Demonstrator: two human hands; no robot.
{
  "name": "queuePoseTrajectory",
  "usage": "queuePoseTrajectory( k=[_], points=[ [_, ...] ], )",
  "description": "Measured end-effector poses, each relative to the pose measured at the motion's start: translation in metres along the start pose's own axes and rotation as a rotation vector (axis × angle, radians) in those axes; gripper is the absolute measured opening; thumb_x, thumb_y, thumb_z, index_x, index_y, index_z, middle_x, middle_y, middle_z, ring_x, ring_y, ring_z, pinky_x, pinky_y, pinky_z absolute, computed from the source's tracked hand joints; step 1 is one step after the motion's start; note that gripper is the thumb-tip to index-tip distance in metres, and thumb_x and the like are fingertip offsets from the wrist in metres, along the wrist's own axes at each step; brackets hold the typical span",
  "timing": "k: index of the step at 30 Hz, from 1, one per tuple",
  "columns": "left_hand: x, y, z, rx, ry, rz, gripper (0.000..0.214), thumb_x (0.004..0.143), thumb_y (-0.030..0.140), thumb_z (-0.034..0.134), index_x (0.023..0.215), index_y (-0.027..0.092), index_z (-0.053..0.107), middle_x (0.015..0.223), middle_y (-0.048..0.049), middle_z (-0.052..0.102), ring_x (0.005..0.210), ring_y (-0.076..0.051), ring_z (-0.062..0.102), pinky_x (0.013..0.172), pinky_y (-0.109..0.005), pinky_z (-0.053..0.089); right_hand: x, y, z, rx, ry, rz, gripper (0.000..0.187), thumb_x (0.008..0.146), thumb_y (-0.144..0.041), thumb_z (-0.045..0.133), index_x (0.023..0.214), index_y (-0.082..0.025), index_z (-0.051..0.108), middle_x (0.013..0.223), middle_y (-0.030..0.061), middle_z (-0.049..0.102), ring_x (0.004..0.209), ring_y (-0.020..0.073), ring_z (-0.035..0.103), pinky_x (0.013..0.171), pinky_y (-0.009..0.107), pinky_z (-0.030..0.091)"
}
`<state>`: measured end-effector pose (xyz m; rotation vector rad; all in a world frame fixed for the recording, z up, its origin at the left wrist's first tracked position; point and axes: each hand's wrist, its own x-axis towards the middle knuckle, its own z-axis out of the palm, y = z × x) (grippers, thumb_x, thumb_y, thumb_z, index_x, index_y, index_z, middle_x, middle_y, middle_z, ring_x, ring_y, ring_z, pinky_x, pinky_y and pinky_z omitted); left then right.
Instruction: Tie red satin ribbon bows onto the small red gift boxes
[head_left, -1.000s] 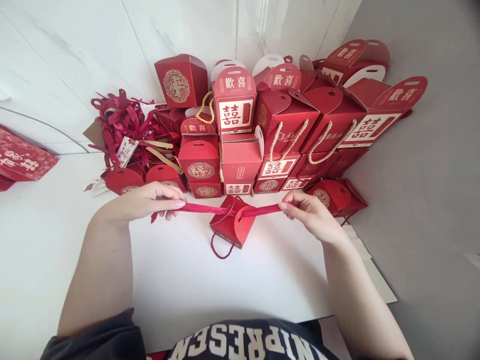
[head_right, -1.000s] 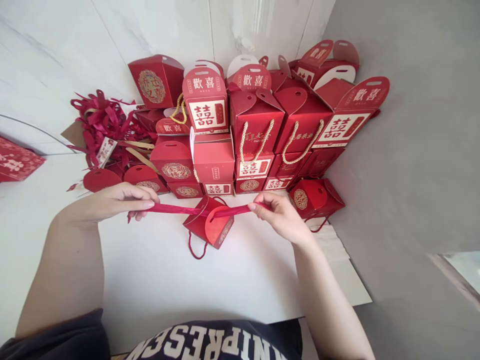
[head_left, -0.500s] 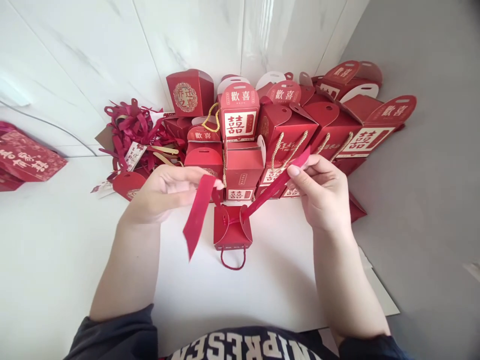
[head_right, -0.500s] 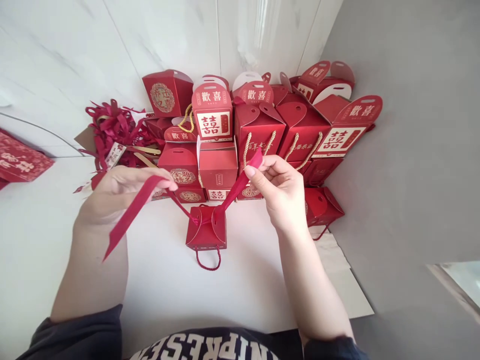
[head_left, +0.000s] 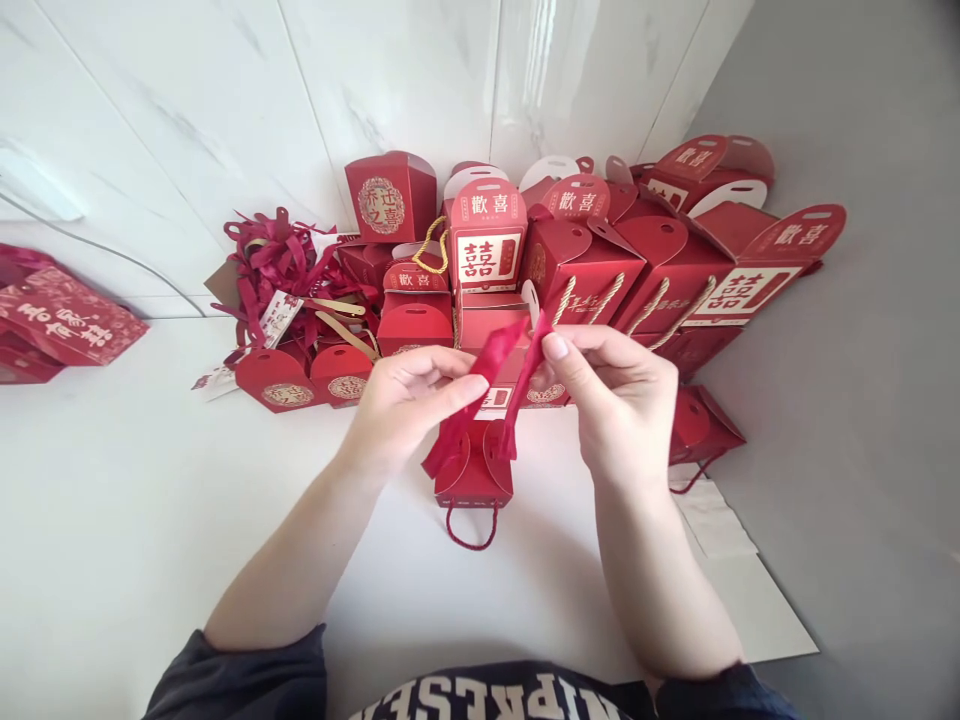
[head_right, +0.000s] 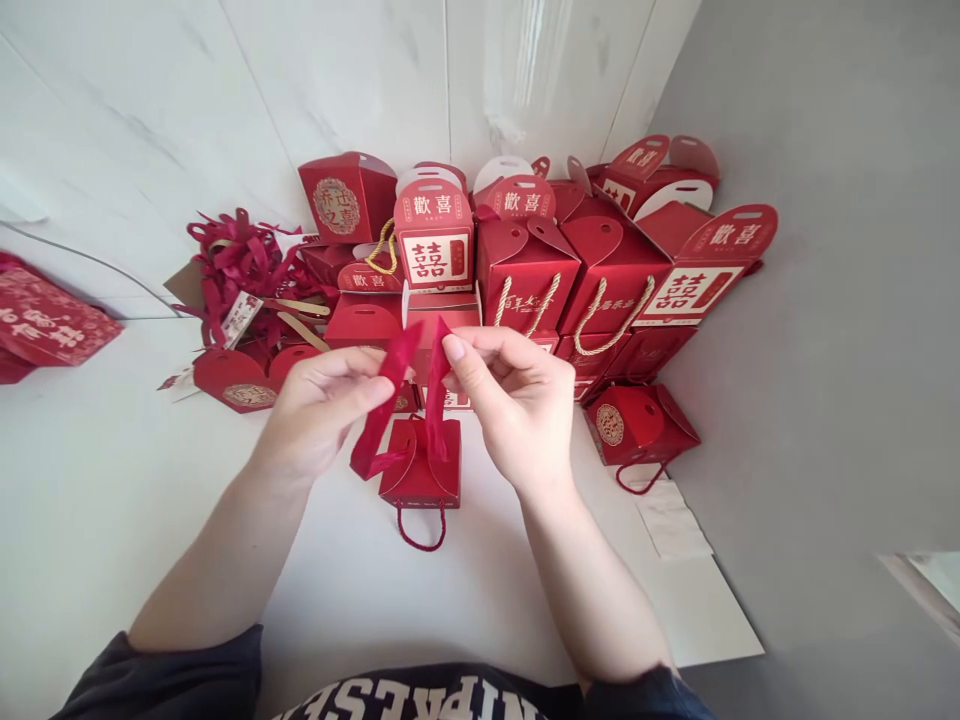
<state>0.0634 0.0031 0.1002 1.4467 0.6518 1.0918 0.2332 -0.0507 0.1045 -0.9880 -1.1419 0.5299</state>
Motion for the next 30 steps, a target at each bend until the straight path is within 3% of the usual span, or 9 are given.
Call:
queuePoseTrajectory(
  k=[3,6,12,17,19,23,30],
  points=[
    [0.000,-0.008,0.008,-0.021,-0.061,-0.015,0.013,0.075,0.027,0.079,0.073,0.018,0.070,0.105,-0.0053,0.074,0.095,-0.020,0.070,0.085,-0.032,0.057,-0.002,0.006,0.005,0.014,-0.021,0.046,0.012,0.087,-0.034,0.068,0.086,-0.023,0.073,0.071,0.0000,0.069,0.065,0.0155,0.066,0.063,0.031,0.058],
    [0.001,-0.012,0.011,-0.061,-0.077,-0.028,0.013,0.076,0.026,0.079,0.074,0.019,0.068,0.099,-0.0044,0.075,0.090,-0.018,0.070,0.081,-0.030,0.057,-0.002,0.009,0.007,0.022,-0.023,0.078,0.014,0.087,-0.035,0.069,0.085,-0.022,0.074,0.067,-0.0003,0.067,0.065,0.0155,0.066,0.065,0.032,0.058],
    [0.002,-0.016,0.007,-0.236,0.088,-0.029,0.010,0.081,0.029,0.075,0.082,0.023,0.068,0.090,0.0003,0.075,0.085,-0.016,0.070,0.077,-0.029,0.057,0.002,0.013,0.006,0.030,0.017,0.066,0.010,0.085,-0.034,0.071,0.085,-0.024,0.073,0.072,-0.0011,0.069,0.065,0.0141,0.064,0.063,0.030,0.055],
    [0.002,-0.016,0.010,-0.295,-0.059,-0.057,0.017,0.079,0.039,0.075,0.088,0.024,0.072,0.113,-0.0032,0.072,0.101,-0.022,0.069,0.087,-0.037,0.056,0.001,0.014,0.008,-0.013,0.044,0.045,0.011,0.084,-0.033,0.072,0.085,-0.023,0.070,0.077,0.0006,0.071,0.067,0.0148,0.065,0.065,0.030,0.056],
    [0.000,-0.017,0.014,-0.234,-0.039,-0.063,0.015,0.075,0.035,0.079,0.081,0.023,0.072,0.105,-0.0029,0.074,0.094,-0.020,0.070,0.084,-0.034,0.057,0.000,0.014,0.008,-0.027,0.046,0.030,0.011,0.085,-0.033,0.070,0.086,-0.022,0.070,0.078,0.0012,0.072,0.069,0.0157,0.067,0.066,0.031,0.056],
    [-0.002,-0.021,0.020,-0.204,0.022,-0.161,0.015,0.075,0.030,0.080,0.074,0.021,0.067,0.069,0.0029,0.069,0.058,-0.009,0.062,0.058,-0.022,0.051,-0.002,0.014,0.008,-0.008,0.055,0.031,0.012,0.085,-0.033,0.071,0.088,-0.022,0.073,0.080,0.0019,0.073,0.070,0.0169,0.068,0.065,0.032,0.057],
    [-0.001,-0.021,0.022,-0.200,0.071,-0.152,0.020,0.073,0.028,0.081,0.073,0.020,0.063,0.066,0.0050,0.065,0.053,-0.006,0.056,0.053,-0.020,0.047,-0.004,0.013,0.007,0.009,0.020,0.079,0.014,0.085,-0.035,0.071,0.089,-0.023,0.077,0.072,0.0008,0.071,0.069,0.0175,0.067,0.066,0.033,0.056]
  ],
)
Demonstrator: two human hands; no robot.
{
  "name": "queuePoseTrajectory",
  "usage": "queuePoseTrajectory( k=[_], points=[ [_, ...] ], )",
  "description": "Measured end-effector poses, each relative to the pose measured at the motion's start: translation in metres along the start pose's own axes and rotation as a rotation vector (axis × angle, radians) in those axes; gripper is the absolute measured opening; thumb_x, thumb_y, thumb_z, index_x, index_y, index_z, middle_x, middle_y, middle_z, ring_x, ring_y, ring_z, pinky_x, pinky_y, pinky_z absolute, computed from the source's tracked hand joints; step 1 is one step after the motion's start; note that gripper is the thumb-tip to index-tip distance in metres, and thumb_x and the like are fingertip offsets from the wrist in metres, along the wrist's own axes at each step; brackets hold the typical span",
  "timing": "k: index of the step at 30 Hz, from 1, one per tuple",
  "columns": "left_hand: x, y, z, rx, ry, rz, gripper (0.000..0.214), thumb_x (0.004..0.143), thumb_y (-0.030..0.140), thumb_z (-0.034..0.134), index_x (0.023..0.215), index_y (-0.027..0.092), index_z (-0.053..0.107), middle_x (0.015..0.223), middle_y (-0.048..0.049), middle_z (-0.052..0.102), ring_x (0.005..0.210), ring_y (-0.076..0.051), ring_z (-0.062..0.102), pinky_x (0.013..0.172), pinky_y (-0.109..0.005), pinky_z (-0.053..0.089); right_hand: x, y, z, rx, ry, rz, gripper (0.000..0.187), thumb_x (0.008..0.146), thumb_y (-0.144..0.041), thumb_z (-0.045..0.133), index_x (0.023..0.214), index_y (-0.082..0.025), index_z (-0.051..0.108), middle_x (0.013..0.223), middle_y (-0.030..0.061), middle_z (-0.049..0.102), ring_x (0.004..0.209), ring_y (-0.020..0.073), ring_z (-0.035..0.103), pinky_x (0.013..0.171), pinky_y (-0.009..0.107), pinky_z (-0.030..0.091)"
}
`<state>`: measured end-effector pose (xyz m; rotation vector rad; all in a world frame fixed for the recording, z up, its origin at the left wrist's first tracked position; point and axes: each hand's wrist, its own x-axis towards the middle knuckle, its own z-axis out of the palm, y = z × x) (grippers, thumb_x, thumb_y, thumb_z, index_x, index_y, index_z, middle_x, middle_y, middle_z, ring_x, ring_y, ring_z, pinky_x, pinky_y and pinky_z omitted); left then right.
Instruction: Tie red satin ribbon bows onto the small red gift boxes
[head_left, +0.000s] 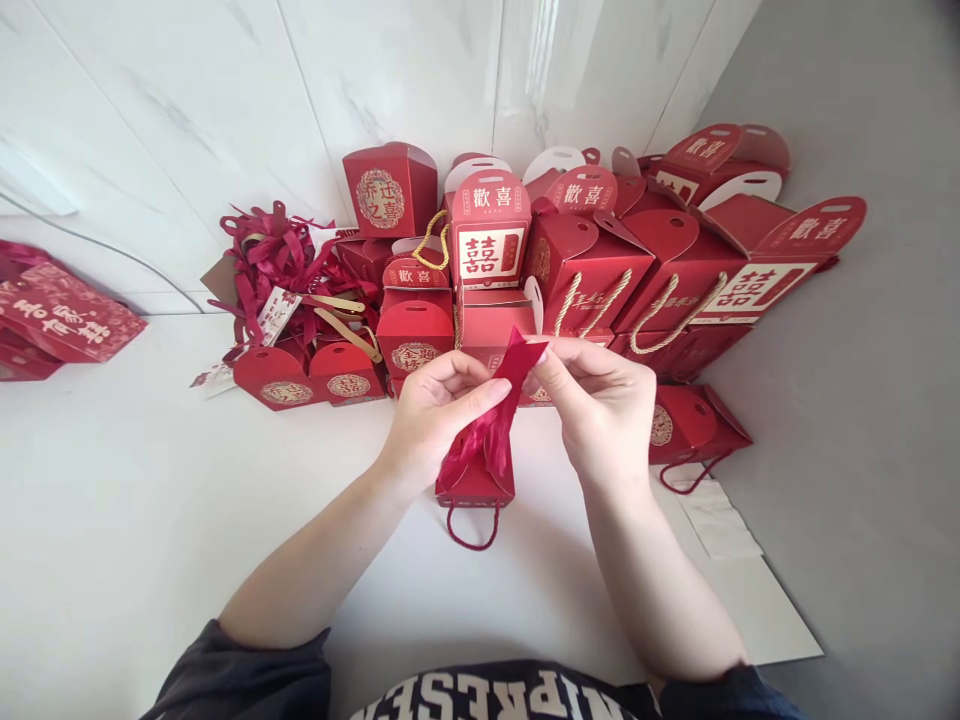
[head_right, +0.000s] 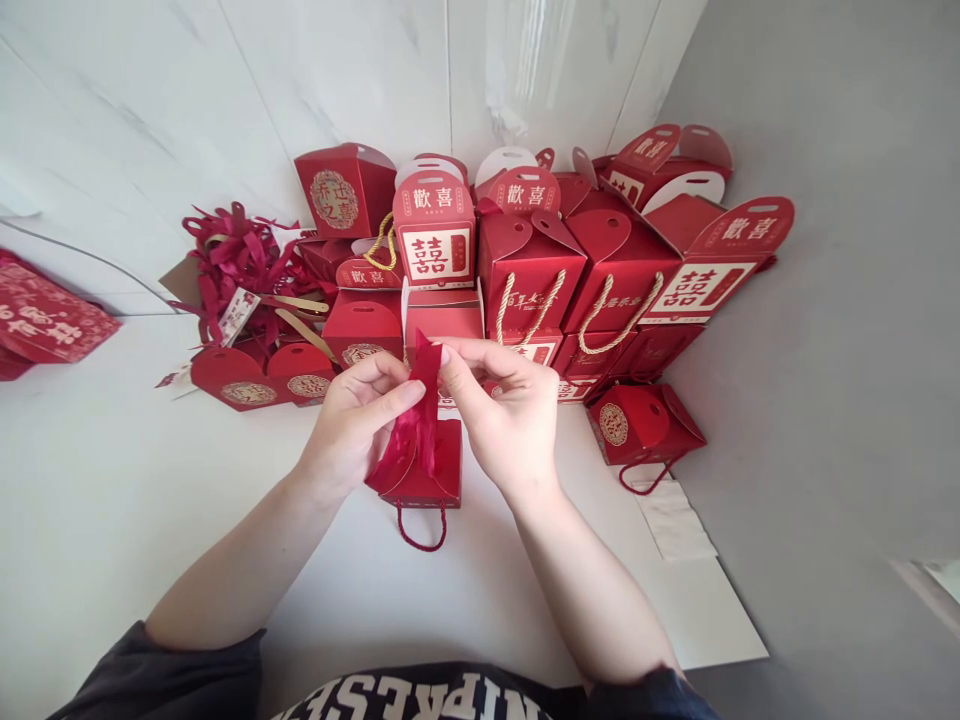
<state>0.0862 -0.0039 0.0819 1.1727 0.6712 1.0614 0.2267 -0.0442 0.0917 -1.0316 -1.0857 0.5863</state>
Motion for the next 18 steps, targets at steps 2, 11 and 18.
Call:
queuePoseTrajectory(
  k=[2,11,18],
  points=[
    [0.000,0.001,0.000,0.003,0.022,0.007,0.021,0.073,0.028,0.081,0.073,0.020,0.062,0.066,0.0049,0.065,0.053,-0.007,0.057,0.054,-0.021,0.048,0.000,-0.002,0.001,-0.013,-0.001,0.007,0.015,0.086,-0.036,0.070,0.087,-0.023,0.077,0.071,0.0006,0.069,0.068,0.0173,0.066,0.067,0.033,0.056],
    [-0.001,-0.001,0.001,0.075,0.045,0.135,0.020,0.077,0.025,0.078,0.074,0.019,0.059,0.067,0.0041,0.065,0.063,-0.008,0.063,0.062,-0.020,0.052,0.005,-0.001,-0.003,-0.054,-0.148,0.065,0.026,0.083,-0.042,0.072,0.070,-0.019,0.070,0.065,-0.0008,0.063,0.060,0.0126,0.059,0.058,0.026,0.051],
    [0.021,0.004,-0.038,0.240,-0.554,0.122,0.063,0.069,0.025,0.084,0.124,0.027,0.054,0.119,-0.0073,0.066,0.111,-0.024,0.065,0.095,-0.035,0.052,0.009,-0.010,-0.006,-0.014,-0.089,-0.060,0.019,0.084,-0.034,0.072,0.071,-0.020,0.070,0.065,-0.0018,0.066,0.057,0.0114,0.059,0.054,0.025,0.050]
  ],
)
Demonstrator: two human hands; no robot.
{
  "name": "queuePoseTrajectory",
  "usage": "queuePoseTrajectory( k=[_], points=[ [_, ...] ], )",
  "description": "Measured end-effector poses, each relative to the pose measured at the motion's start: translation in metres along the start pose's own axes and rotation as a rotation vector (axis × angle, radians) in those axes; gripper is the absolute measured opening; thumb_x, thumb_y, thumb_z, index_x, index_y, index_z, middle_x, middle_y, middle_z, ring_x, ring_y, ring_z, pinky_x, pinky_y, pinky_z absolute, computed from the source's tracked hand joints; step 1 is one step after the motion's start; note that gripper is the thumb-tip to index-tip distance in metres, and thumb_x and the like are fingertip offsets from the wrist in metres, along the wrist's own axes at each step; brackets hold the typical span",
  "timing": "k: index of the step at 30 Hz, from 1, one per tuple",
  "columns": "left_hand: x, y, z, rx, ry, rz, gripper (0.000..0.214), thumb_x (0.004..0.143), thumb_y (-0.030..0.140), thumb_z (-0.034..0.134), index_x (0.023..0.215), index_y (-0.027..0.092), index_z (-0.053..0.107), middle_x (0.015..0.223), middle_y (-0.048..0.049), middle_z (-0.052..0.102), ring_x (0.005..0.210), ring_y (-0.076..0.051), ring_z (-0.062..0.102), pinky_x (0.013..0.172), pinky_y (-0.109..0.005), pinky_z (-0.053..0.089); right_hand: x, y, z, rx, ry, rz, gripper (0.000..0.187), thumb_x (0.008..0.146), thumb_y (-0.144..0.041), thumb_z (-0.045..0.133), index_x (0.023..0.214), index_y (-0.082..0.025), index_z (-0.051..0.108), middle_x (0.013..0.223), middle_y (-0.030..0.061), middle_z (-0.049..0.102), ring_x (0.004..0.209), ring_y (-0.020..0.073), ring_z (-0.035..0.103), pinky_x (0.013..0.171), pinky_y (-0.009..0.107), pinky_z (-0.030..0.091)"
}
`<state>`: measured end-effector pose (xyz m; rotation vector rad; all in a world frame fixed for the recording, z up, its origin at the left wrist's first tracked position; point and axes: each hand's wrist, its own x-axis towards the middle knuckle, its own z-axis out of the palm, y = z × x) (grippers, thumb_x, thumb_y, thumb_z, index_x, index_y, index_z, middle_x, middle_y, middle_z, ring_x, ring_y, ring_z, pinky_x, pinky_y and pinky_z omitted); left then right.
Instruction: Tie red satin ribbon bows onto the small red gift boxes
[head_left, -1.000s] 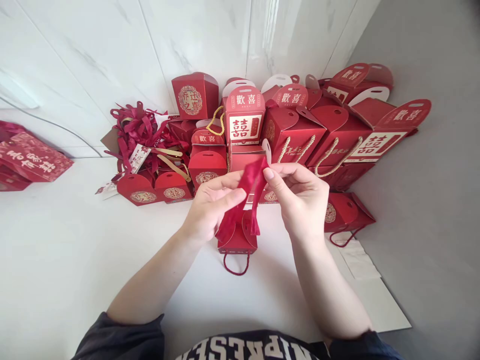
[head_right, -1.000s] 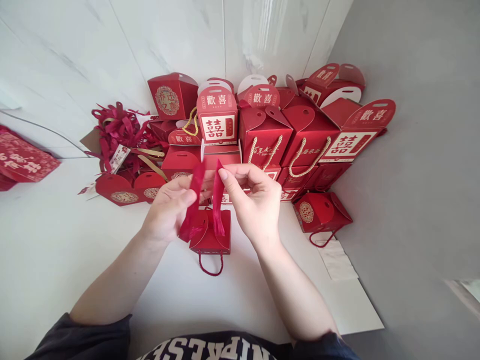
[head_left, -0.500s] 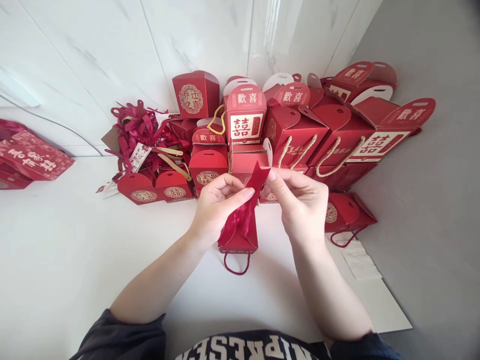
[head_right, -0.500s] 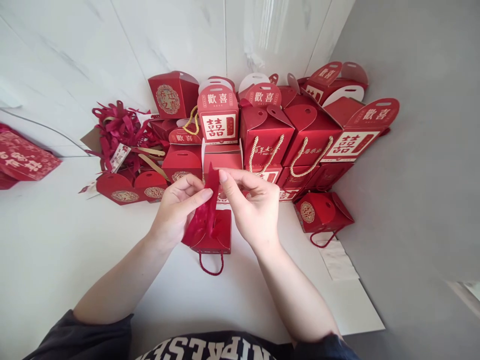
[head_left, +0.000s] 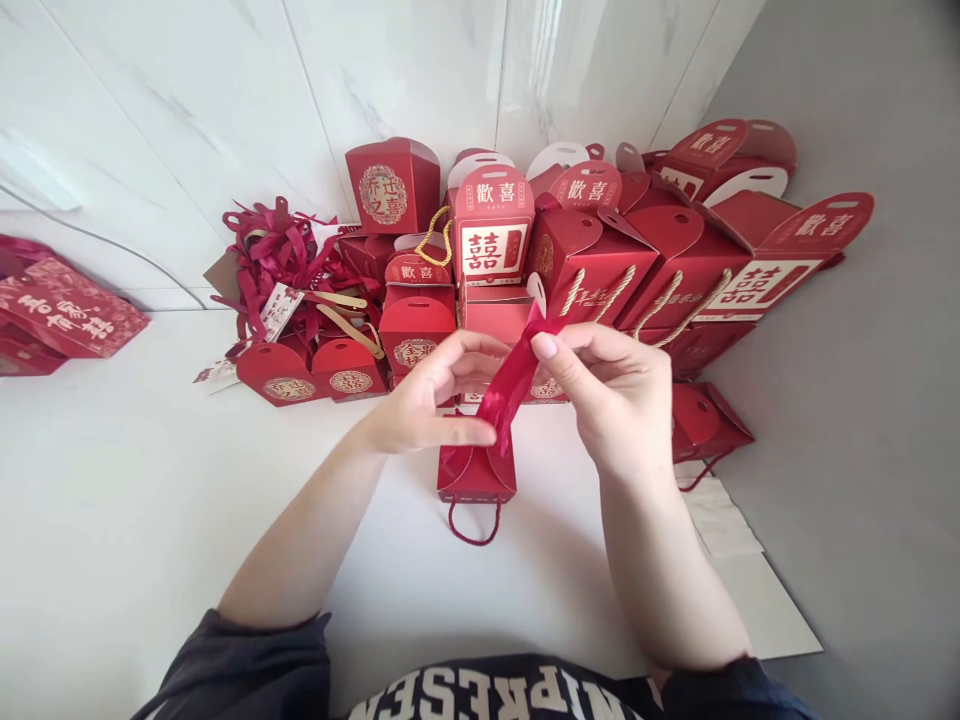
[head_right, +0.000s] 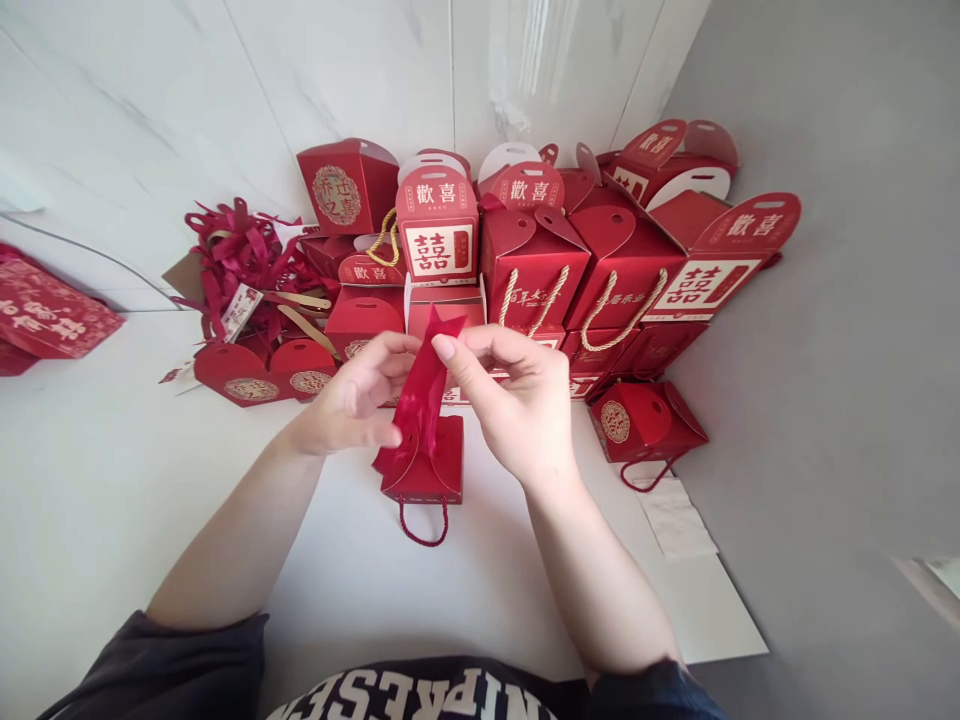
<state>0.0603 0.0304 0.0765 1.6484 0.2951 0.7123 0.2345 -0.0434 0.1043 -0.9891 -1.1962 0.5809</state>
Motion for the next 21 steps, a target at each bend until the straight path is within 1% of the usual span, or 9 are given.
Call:
queuePoseTrajectory(
  k=[1,2,5,7,10,12,15,17,21],
  points=[
    [-0.001,-0.006,-0.010,0.037,-0.118,0.011,0.073,0.063,0.026,0.088,0.128,0.027,0.054,0.129,-0.0087,0.061,0.121,-0.028,0.059,0.103,-0.039,0.048,0.001,-0.004,0.000,-0.010,0.012,-0.033,0.019,0.084,-0.033,0.072,0.070,-0.020,0.069,0.064,-0.0023,0.065,0.055,0.0111,0.058,0.053,0.025,0.050],
    [-0.002,-0.013,-0.020,0.071,-0.193,0.021,0.081,0.060,0.026,0.089,0.132,0.028,0.052,0.136,-0.0093,0.057,0.127,-0.030,0.054,0.109,-0.042,0.043,0.003,-0.009,-0.001,-0.023,0.021,-0.066,0.019,0.084,-0.033,0.072,0.070,-0.021,0.068,0.062,-0.0027,0.064,0.054,0.0109,0.057,0.052,0.025,0.049],
    [-0.008,-0.038,-0.036,0.164,-0.286,-0.029,0.085,0.062,0.031,0.088,0.137,0.026,0.049,0.141,-0.0127,0.053,0.131,-0.033,0.050,0.111,-0.048,0.038,0.009,-0.020,-0.002,-0.055,0.035,-0.145,0.020,0.083,-0.034,0.073,0.069,-0.022,0.067,0.062,-0.0031,0.062,0.056,0.0119,0.058,0.054,0.027,0.050],
    [-0.015,-0.052,-0.037,0.203,-0.265,-0.069,0.075,0.070,0.037,0.082,0.136,0.023,0.050,0.139,-0.0146,0.054,0.128,-0.033,0.052,0.109,-0.049,0.040,0.012,-0.025,-0.003,-0.061,0.049,-0.174,0.020,0.083,-0.035,0.074,0.070,-0.022,0.067,0.063,-0.0026,0.062,0.060,0.0134,0.060,0.057,0.029,0.051],
    [-0.025,-0.066,-0.030,0.253,-0.161,-0.072,0.061,0.078,0.038,0.075,0.132,0.021,0.053,0.133,-0.0142,0.059,0.124,-0.031,0.055,0.109,-0.048,0.040,0.015,-0.024,-0.004,-0.059,0.062,-0.186,0.019,0.084,-0.037,0.072,0.072,-0.023,0.067,0.065,-0.0019,0.062,0.064,0.0150,0.062,0.059,0.030,0.051],
    [-0.030,-0.072,-0.023,0.335,-0.077,-0.055,0.060,0.076,0.036,0.078,0.129,0.021,0.055,0.128,-0.0136,0.061,0.121,-0.030,0.056,0.107,-0.047,0.042,0.016,-0.021,-0.004,-0.068,0.056,-0.188,0.020,0.085,-0.038,0.071,0.073,-0.023,0.066,0.066,-0.0017,0.061,0.064,0.0150,0.062,0.059,0.030,0.051],
    [-0.033,-0.077,-0.016,0.455,0.001,-0.046,0.069,0.062,0.036,0.087,0.122,0.019,0.057,0.123,-0.0139,0.061,0.116,-0.030,0.058,0.103,-0.045,0.045,0.016,-0.015,-0.003,-0.108,0.038,-0.204,0.022,0.086,-0.037,0.070,0.072,-0.022,0.066,0.067,-0.0017,0.062,0.063,0.0141,0.061,0.059,0.030,0.051],
    [-0.032,-0.077,-0.013,0.428,-0.004,-0.041,0.071,0.059,0.034,0.089,0.120,0.018,0.057,0.120,-0.0142,0.064,0.115,-0.030,0.060,0.103,-0.045,0.046,0.016,-0.013,-0.002,-0.137,0.032,-0.219,0.023,0.087,-0.037,0.068,0.071,-0.022,0.065,0.066,-0.0018,0.062,0.062,0.0137,0.061,0.059,0.029,0.051],
    [-0.029,-0.072,-0.012,0.336,-0.084,-0.028,0.061,0.064,0.031,0.087,0.118,0.016,0.061,0.120,-0.0146,0.067,0.114,-0.028,0.062,0.101,-0.043,0.047,0.014,-0.015,0.000,-0.162,0.050,-0.259,0.020,0.088,-0.035,0.068,0.072,-0.023,0.066,0.065,-0.0017,0.061,0.062,0.0143,0.061,0.058,0.030,0.052]
  ],
)
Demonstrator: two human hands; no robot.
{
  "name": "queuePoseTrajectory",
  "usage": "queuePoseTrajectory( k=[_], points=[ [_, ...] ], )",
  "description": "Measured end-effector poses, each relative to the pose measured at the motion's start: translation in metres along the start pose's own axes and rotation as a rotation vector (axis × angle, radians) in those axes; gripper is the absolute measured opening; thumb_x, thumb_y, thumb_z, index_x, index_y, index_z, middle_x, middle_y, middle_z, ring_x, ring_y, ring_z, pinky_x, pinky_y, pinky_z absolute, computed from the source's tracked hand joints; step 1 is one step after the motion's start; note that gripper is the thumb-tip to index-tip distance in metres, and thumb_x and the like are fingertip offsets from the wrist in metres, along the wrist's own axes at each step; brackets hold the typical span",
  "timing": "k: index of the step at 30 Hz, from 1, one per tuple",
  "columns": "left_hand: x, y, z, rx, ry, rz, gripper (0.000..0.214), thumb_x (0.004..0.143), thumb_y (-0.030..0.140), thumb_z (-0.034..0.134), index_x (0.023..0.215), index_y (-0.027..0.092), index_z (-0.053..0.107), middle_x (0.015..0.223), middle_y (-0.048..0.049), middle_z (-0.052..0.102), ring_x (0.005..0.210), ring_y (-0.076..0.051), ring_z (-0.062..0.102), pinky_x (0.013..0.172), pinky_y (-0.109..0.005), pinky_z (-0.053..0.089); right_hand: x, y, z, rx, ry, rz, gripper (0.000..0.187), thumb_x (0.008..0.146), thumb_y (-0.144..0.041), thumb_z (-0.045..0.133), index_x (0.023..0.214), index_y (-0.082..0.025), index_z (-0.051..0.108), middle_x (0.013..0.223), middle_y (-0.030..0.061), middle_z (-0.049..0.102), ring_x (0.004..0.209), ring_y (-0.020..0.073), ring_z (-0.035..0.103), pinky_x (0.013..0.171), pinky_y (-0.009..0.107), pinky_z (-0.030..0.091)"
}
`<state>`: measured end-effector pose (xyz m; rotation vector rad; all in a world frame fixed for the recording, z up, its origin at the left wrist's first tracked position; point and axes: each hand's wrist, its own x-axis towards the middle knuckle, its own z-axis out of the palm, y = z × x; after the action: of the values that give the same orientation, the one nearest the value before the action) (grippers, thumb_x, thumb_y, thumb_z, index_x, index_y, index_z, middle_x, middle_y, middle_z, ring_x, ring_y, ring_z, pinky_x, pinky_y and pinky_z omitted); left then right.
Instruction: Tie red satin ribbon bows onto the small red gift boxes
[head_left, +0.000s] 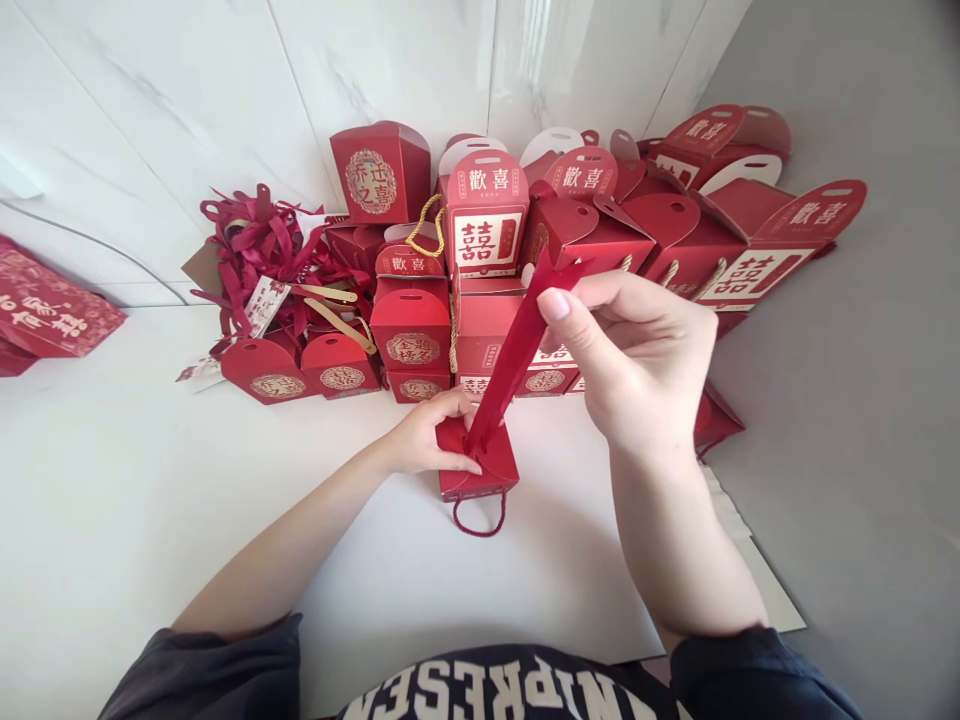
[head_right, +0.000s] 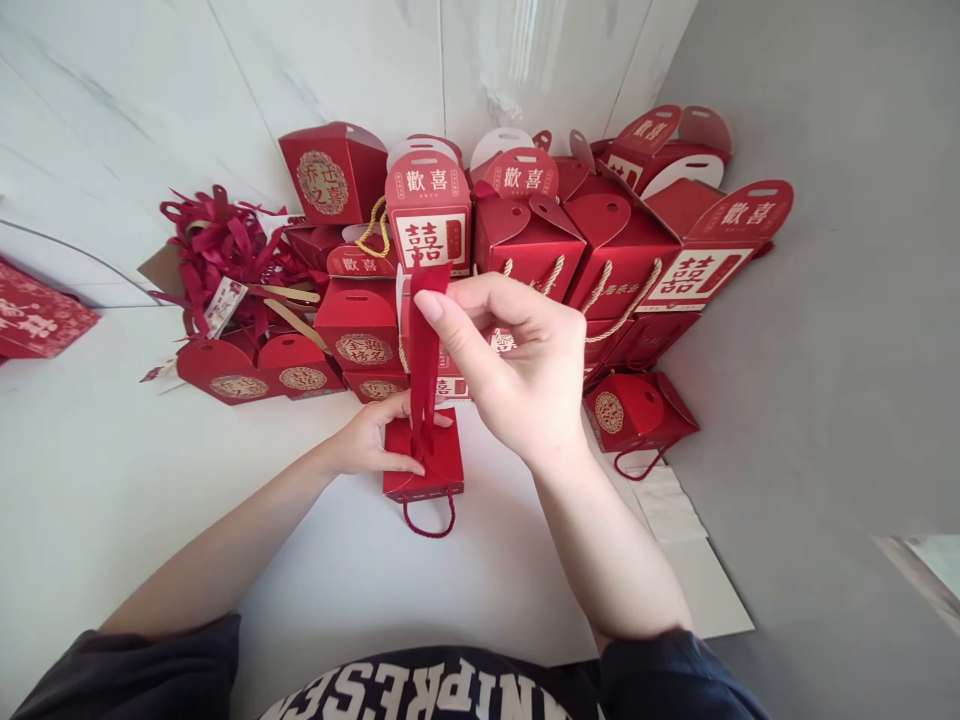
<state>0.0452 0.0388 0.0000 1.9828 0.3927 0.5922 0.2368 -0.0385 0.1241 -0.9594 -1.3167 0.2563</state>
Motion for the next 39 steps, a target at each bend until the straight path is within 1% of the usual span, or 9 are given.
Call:
queuePoseTrajectory(
  k=[5,8,12,17,20,25,30,36,39],
  points=[
    [0.002,-0.003,-0.002,0.003,-0.040,0.033,0.024,0.069,0.030,0.083,0.087,0.017,0.074,0.109,-0.0114,0.074,0.121,-0.027,0.058,0.107,-0.040,0.043,0.000,-0.010,0.004,0.048,-0.044,0.014,0.017,0.088,-0.034,0.069,0.074,-0.023,0.067,0.066,-0.0014,0.061,0.066,0.0157,0.064,0.059,0.030,0.053],
    [0.004,-0.005,0.000,-0.018,-0.065,0.043,0.013,0.077,0.028,0.078,0.085,0.018,0.077,0.103,-0.0102,0.076,0.120,-0.026,0.059,0.107,-0.040,0.043,0.001,-0.014,0.006,0.070,-0.048,0.017,0.016,0.087,-0.032,0.070,0.074,-0.023,0.067,0.066,-0.0016,0.061,0.064,0.0146,0.063,0.057,0.029,0.052],
    [0.006,0.000,0.002,-0.011,-0.145,0.036,0.013,0.083,0.028,0.072,0.091,0.022,0.079,0.104,-0.0076,0.076,0.120,-0.024,0.059,0.108,-0.039,0.042,0.000,-0.013,0.006,0.085,-0.070,0.041,0.017,0.087,-0.033,0.070,0.074,-0.023,0.068,0.064,-0.0025,0.061,0.060,0.0130,0.060,0.055,0.028,0.050],
    [0.012,0.004,-0.002,0.021,-0.237,0.036,0.013,0.082,0.030,0.073,0.091,0.024,0.080,0.106,-0.0058,0.076,0.126,-0.025,0.052,0.112,-0.042,0.036,-0.003,-0.010,0.003,0.090,-0.111,0.062,0.021,0.087,-0.037,0.070,0.073,-0.022,0.067,0.061,-0.0034,0.060,0.058,0.0119,0.058,0.055,0.027,0.048],
    [0.018,0.002,-0.005,0.009,-0.269,0.047,0.011,0.080,0.031,0.075,0.087,0.024,0.081,0.099,-0.0061,0.078,0.119,-0.025,0.056,0.112,-0.044,0.035,-0.004,-0.010,0.001,0.083,-0.125,0.074,0.025,0.086,-0.041,0.070,0.069,-0.022,0.066,0.057,-0.0033,0.058,0.054,0.0122,0.057,0.051,0.028,0.048],
    [0.024,-0.004,-0.002,-0.075,-0.234,0.008,0.015,0.076,0.037,0.078,0.080,0.023,0.081,0.087,-0.0069,0.078,0.100,-0.024,0.066,0.106,-0.043,0.041,-0.002,-0.008,-0.004,0.081,-0.060,0.109,0.024,0.085,-0.043,0.071,0.071,-0.024,0.066,0.060,-0.0024,0.060,0.055,0.0139,0.061,0.051,0.029,0.050],
    [0.022,-0.008,0.005,-0.049,-0.134,0.003,0.013,0.077,0.036,0.078,0.077,0.024,0.080,0.083,-0.0063,0.078,0.109,-0.025,0.060,0.106,-0.043,0.040,-0.002,0.001,-0.006,0.074,0.014,0.116,0.023,0.084,-0.042,0.072,0.071,-0.023,0.066,0.062,-0.0018,0.063,0.057,0.0150,0.064,0.052,0.029,0.051],
    [0.021,-0.007,0.007,-0.049,-0.208,0.040,0.010,0.079,0.032,0.076,0.082,0.024,0.081,0.095,-0.0066,0.078,0.118,-0.025,0.059,0.111,-0.043,0.038,-0.001,0.020,-0.006,0.123,0.020,0.153,0.026,0.086,-0.043,0.069,0.072,-0.022,0.065,0.058,-0.0039,0.062,0.053,0.0135,0.064,0.053,0.028,0.052],
    [0.023,-0.007,0.009,-0.093,-0.223,0.061,0.009,0.080,0.030,0.075,0.083,0.024,0.081,0.090,-0.0064,0.079,0.119,-0.025,0.060,0.113,-0.043,0.036,0.002,0.025,-0.006,0.148,0.047,0.152,0.024,0.086,-0.041,0.069,0.073,-0.021,0.065,0.058,-0.0043,0.063,0.052,0.0125,0.064,0.054,0.027,0.053]
  ],
)
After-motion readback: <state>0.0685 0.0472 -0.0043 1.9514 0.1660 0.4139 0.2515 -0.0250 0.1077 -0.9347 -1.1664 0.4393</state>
